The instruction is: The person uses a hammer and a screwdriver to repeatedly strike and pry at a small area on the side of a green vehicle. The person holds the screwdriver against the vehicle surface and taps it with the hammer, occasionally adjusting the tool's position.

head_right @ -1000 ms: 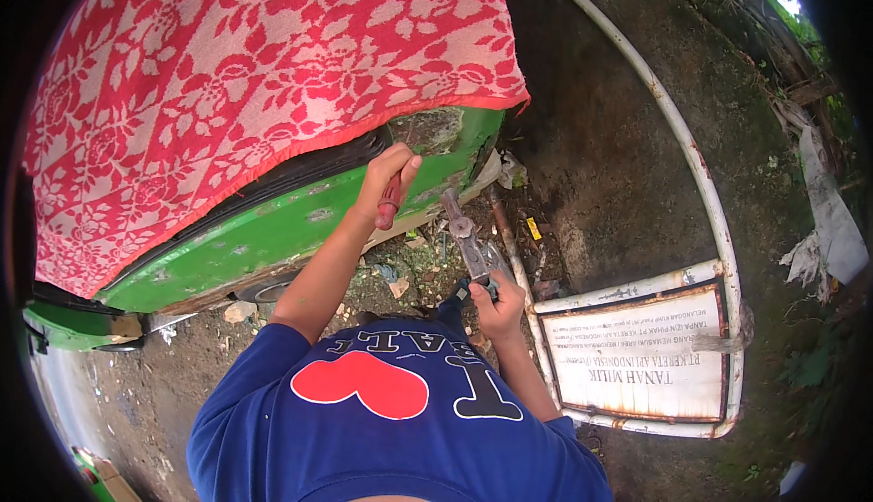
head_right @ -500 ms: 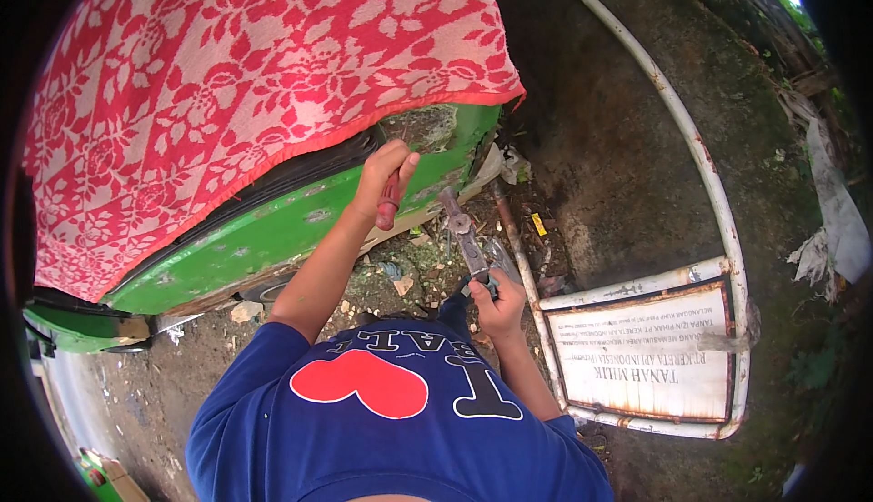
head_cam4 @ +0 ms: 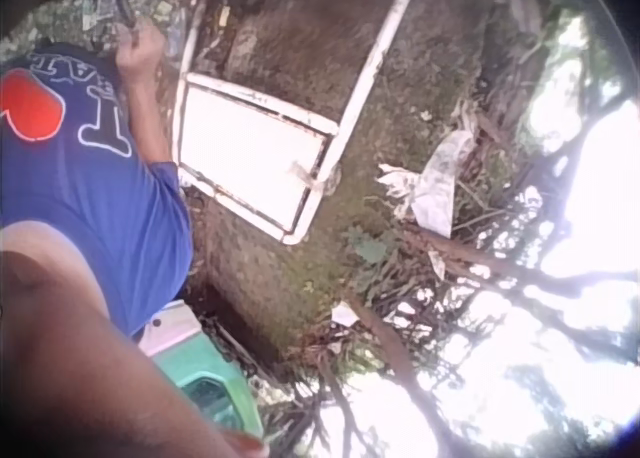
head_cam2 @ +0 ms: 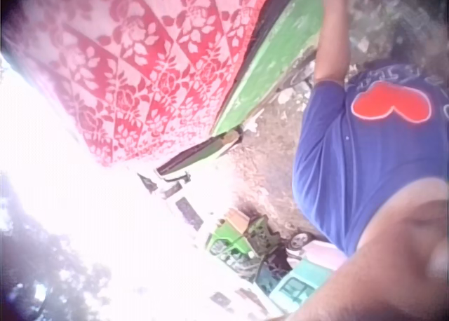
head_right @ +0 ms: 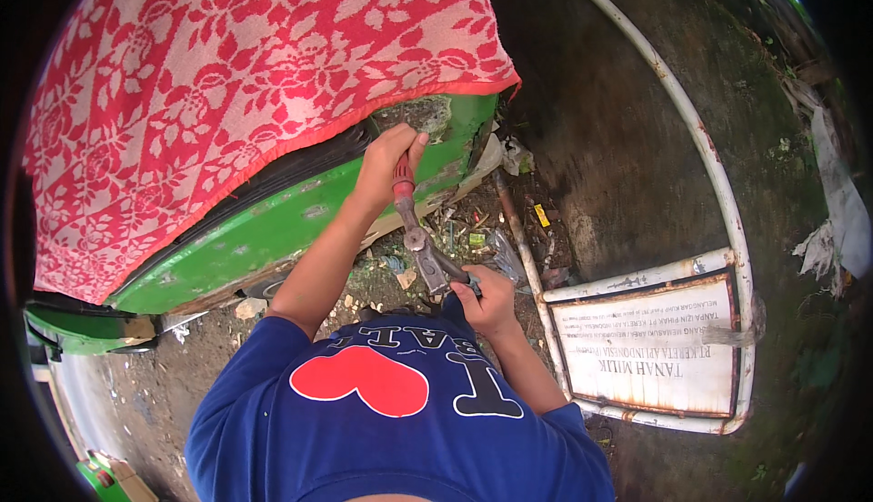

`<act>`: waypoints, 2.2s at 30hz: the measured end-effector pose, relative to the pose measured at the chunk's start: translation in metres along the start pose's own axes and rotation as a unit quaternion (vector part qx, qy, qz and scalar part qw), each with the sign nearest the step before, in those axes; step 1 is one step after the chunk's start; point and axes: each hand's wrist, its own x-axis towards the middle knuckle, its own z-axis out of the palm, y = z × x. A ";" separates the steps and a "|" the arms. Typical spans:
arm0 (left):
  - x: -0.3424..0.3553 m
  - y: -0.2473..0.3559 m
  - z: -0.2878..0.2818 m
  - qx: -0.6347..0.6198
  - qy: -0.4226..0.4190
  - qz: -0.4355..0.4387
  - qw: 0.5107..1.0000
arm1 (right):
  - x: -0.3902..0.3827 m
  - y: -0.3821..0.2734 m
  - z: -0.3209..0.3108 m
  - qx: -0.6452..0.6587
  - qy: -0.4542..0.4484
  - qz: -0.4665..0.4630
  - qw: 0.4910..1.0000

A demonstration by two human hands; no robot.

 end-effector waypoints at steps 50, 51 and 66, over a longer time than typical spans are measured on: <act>0.004 0.001 0.006 -0.075 0.068 -0.014 0.995 | 0.009 -0.026 -0.015 0.021 -0.015 -0.020 0.999; 0.005 0.000 0.007 -0.078 0.066 -0.016 0.995 | 0.010 -0.028 -0.013 0.025 -0.017 -0.013 0.999; 0.003 0.004 0.015 -0.058 0.052 -0.021 0.997 | 0.002 -0.035 -0.016 0.015 -0.021 0.009 1.000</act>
